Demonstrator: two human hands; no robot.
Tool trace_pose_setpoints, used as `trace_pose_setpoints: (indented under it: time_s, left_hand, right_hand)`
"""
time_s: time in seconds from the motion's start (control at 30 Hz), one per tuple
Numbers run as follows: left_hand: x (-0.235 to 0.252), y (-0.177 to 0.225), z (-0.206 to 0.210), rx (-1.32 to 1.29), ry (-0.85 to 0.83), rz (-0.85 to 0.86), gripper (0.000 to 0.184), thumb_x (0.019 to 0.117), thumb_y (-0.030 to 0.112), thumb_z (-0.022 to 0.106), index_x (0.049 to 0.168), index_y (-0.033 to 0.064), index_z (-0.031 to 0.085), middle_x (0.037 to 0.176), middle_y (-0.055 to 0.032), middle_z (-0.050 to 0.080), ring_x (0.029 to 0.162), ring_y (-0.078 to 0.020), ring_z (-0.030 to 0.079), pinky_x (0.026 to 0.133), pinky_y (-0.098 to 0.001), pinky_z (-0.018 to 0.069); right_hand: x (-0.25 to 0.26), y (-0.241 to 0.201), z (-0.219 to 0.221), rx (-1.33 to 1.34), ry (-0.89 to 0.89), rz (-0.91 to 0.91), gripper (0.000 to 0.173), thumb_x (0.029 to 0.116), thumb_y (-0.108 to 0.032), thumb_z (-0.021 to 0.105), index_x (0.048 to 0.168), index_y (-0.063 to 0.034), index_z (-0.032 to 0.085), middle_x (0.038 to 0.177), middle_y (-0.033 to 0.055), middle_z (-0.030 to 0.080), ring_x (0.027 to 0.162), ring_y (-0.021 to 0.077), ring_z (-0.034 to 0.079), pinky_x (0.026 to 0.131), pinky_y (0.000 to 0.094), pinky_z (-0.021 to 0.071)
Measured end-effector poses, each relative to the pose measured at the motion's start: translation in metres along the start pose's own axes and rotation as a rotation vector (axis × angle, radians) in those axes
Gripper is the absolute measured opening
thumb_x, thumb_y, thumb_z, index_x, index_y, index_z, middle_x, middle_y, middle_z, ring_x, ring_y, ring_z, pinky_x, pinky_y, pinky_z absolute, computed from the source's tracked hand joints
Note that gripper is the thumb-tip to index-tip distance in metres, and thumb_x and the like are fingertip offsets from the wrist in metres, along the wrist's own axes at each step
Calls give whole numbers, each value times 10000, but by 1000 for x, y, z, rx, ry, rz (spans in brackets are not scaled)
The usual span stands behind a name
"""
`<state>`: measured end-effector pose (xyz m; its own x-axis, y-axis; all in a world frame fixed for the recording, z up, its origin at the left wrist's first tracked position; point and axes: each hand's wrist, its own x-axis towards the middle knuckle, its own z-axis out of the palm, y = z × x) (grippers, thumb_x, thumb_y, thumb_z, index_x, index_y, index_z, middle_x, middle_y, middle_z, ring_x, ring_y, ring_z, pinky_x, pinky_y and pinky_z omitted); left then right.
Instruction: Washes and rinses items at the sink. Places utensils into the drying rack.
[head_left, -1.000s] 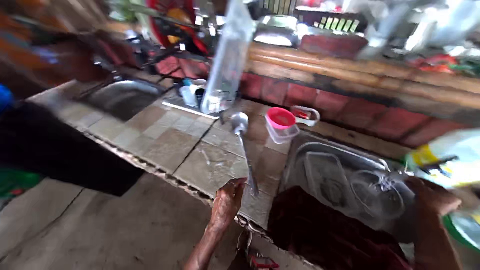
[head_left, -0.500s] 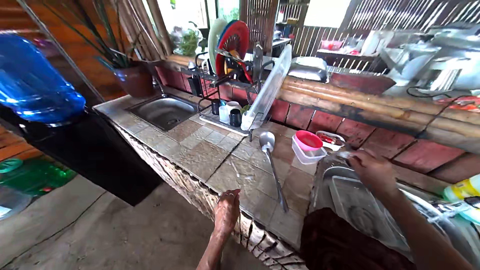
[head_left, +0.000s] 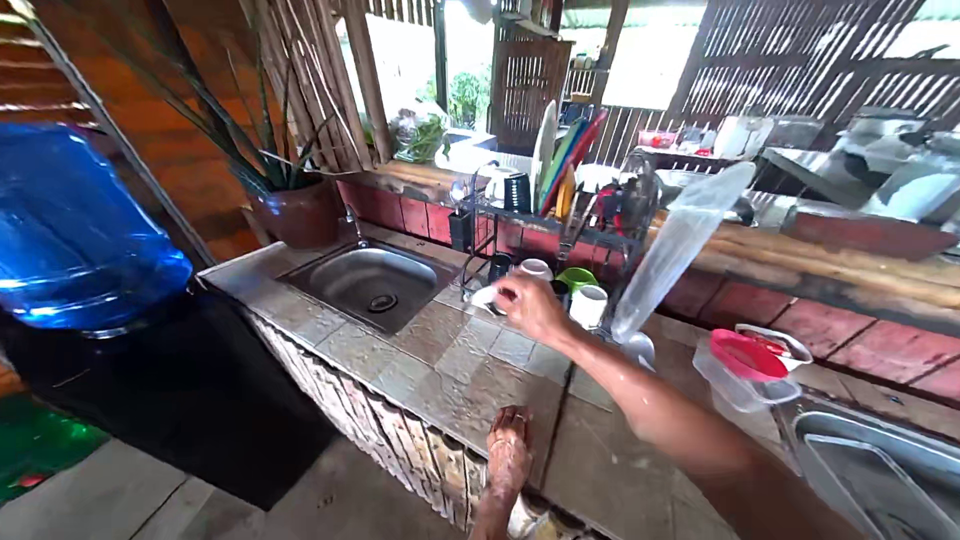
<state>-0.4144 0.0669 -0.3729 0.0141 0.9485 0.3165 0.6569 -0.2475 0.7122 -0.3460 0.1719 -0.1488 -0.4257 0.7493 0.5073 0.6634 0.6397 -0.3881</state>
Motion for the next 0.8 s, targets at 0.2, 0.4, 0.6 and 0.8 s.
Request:
trace_pose_setpoints:
  time_s: [0.2,0.4,0.6,0.8]
  left_hand:
    - [22,-35,-1,-198,-17,-104,274,1006,122,584,1216,30,734,1166,-186,730,1104,-349,699,987,-500,548]
    - [22,-41,-3,-261,15,-49,248,960,63,617,1162,35,758,1108,-176,744,1027,-339,723,909,-488,584]
    - [17,-49,3,-307,22,-11,227,931,54,632,1107,50,776,1014,-148,753,908,-303,740,817,-474,608]
    - [14,-51,0,-321,-109,-57,231,944,48,628,1122,57,777,1008,-139,762,920,-297,741,846,-476,596]
  right_hand:
    - [143,14,4,109,325,198,204,929,-124,705,1092,-4,731,1030,151,734,955,250,711,902,466,573]
    - [194,35,-1,157,547,320,212,887,-97,755,1073,-1,720,979,126,742,885,196,721,864,391,582]
    - [116,40,64,-4,181,317,147,952,-74,677,1060,13,726,1010,181,723,936,305,703,879,513,566]
    - [115,122,137,12,186,673,191,934,-65,702,1099,29,724,1099,225,703,1057,361,671,967,536,516]
